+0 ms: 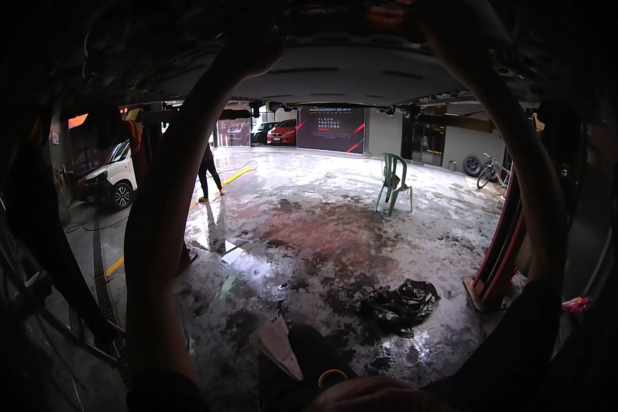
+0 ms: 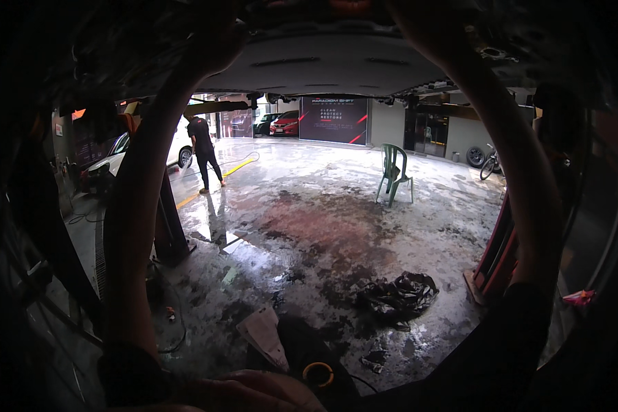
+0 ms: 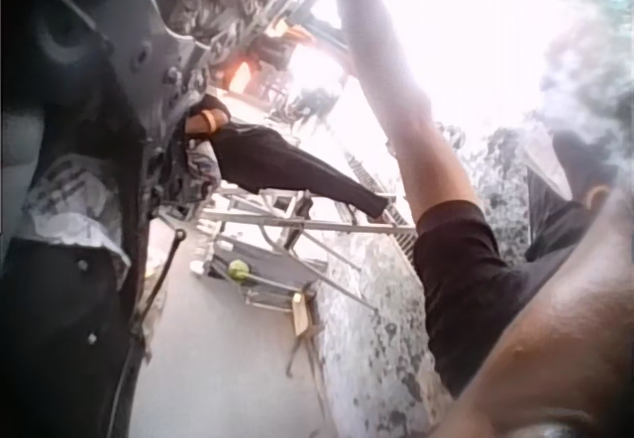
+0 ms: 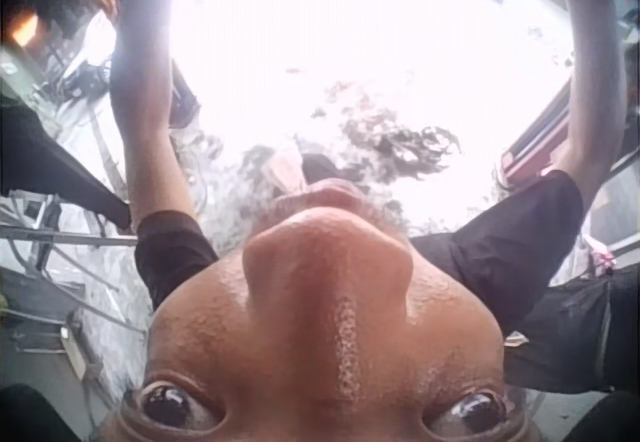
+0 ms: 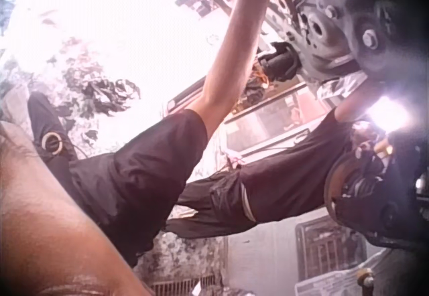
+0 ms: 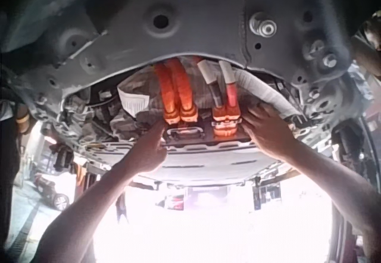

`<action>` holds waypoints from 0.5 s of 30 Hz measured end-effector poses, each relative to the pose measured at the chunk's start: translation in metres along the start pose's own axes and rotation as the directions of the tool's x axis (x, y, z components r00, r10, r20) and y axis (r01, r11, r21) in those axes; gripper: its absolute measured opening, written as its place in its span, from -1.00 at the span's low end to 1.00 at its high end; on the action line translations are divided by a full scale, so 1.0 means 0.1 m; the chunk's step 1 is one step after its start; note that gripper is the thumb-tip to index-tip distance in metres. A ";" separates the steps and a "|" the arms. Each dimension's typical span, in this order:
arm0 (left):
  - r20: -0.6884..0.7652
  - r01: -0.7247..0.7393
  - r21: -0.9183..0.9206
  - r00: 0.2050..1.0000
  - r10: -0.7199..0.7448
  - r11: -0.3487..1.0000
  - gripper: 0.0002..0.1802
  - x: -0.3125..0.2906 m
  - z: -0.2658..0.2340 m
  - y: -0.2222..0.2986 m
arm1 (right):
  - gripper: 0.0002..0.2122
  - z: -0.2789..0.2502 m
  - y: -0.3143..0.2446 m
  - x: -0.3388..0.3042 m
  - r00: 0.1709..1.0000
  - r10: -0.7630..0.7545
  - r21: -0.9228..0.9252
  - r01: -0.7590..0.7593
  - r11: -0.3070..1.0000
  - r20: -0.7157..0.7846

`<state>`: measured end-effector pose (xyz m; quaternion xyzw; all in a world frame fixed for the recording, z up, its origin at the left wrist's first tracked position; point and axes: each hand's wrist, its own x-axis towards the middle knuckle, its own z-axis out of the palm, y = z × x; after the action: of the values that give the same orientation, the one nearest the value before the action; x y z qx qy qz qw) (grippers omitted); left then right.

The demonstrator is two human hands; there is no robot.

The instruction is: The person lies on the floor under a raised vehicle and applies newspaper sheets to the underside of the car. They unfold newspaper, position it against the undercarriage, and press it into place, repeating the process with multiple sheets.

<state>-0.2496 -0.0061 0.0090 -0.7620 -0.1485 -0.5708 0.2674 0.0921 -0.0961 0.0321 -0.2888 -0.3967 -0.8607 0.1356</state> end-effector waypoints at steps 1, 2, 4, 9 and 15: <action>-0.051 -0.025 0.092 0.998 0.030 0.995 -0.40 0.02 -0.04 -0.03 | -0.69 -0.02 -0.04 0.06 0.999 0.031 -0.009 -0.031 0.999 0.007; -0.096 -0.047 0.166 0.993 0.064 0.985 -0.44 0.06 0.02 -0.12 | -0.69 -0.01 -0.08 0.08 0.998 0.054 -0.022 -0.054 0.998 0.029; -0.061 0.021 0.274 0.998 -0.005 0.961 -0.54 0.16 0.13 -0.18 | -0.70 0.01 -0.17 0.02 0.994 0.099 -0.049 -0.097 0.994 0.051; 0.112 0.112 0.597 0.969 -0.221 0.794 -0.66 0.50 0.26 -0.34 | -0.73 0.06 -0.18 0.13 0.984 0.179 -0.061 -0.178 0.982 0.017; 0.122 0.005 0.521 0.989 -0.080 0.854 -0.60 0.47 0.29 -0.36 | -0.74 0.05 -0.23 0.09 0.964 0.245 -0.051 -0.251 0.967 -0.108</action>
<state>-0.2312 0.0364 0.0558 -0.6961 -0.3319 -0.4609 0.4392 0.0766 -0.0773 0.0263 -0.2968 -0.3223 -0.8627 0.2526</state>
